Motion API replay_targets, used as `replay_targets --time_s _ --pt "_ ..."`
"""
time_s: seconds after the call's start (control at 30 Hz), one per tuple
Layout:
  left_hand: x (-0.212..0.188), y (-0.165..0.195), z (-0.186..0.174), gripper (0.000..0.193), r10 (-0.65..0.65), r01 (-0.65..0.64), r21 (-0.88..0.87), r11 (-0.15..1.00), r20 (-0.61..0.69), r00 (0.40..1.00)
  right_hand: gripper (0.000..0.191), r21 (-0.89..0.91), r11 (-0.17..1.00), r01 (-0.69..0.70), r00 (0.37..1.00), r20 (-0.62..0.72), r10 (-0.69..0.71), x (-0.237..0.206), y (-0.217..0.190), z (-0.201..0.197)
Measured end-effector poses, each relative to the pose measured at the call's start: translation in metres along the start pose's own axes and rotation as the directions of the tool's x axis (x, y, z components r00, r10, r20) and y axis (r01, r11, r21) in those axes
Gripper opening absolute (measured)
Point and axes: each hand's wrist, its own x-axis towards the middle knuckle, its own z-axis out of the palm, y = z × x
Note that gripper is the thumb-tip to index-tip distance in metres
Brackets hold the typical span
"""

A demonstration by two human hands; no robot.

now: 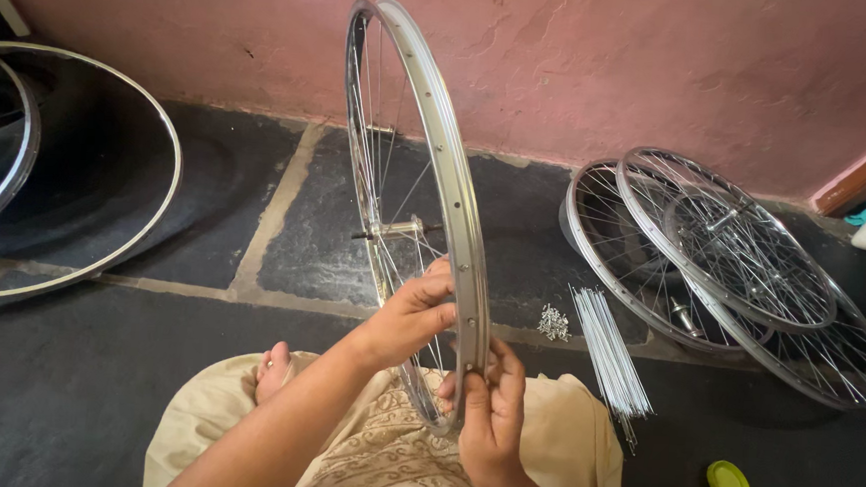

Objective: The person sits on the floor and installs metal spokes into a bicycle wheel rim and hub. They pick up individual spokes, thread them through the rim holes, and insert the other end into the hub, repeating this process to add multiple spokes.

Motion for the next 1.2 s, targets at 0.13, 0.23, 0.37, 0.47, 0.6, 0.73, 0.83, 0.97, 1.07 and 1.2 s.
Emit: replay_targets --time_s 0.13,0.23,0.37,0.47,0.6,0.73,0.83,0.97,1.07,1.2 --pt "0.004 0.006 0.000 0.023 0.049 -0.052 0.182 0.982 0.024 0.999 0.045 0.008 1.000 0.010 1.000 0.017 -0.010 -0.002 0.005 -0.003" --pt "0.005 0.009 0.001 0.025 0.003 -0.004 0.122 0.993 0.009 1.000 0.046 0.022 1.000 0.000 1.000 0.002 0.000 -0.001 0.007 -0.004" --pt "0.002 0.007 0.005 0.020 -0.049 0.035 -0.247 0.968 -0.050 0.998 0.047 0.040 0.999 -0.008 1.000 0.004 0.008 0.001 0.002 -0.001" --pt "0.001 0.003 0.007 0.016 -0.017 -0.006 -0.402 0.916 -0.053 0.998 0.050 -0.068 0.991 0.119 0.993 -0.004 -0.120 0.006 -0.014 0.002" --pt "0.000 0.003 0.005 0.017 0.019 -0.041 -0.299 0.953 -0.076 0.997 0.037 -0.533 0.717 0.450 0.866 0.063 -0.497 0.027 -0.049 0.004" --pt "0.001 0.010 0.004 0.022 0.000 -0.001 -0.024 1.000 -0.052 0.999 0.030 -0.804 0.226 0.550 0.730 0.332 -0.597 0.056 -0.085 0.001" --pt "0.004 0.015 0.005 0.025 0.048 -0.044 0.092 0.995 -0.038 0.998 0.034 -0.800 0.217 0.559 0.738 0.361 -0.570 0.061 -0.100 0.005" --pt "0.007 0.020 0.007 0.028 -0.004 0.008 0.101 0.995 -0.036 0.999 0.032 -0.781 0.111 0.614 0.687 0.460 -0.562 0.063 -0.110 0.005" --pt "0.008 0.021 0.007 0.029 -0.024 0.026 0.099 0.995 -0.028 0.999 0.025 -0.785 -0.022 0.619 0.639 0.520 -0.566 0.065 -0.111 0.009" --pt "0.006 0.020 0.008 0.029 0.063 -0.058 0.109 0.992 -0.045 0.997 0.016 -0.834 -0.115 0.540 0.652 0.501 -0.568 0.066 -0.111 0.025"
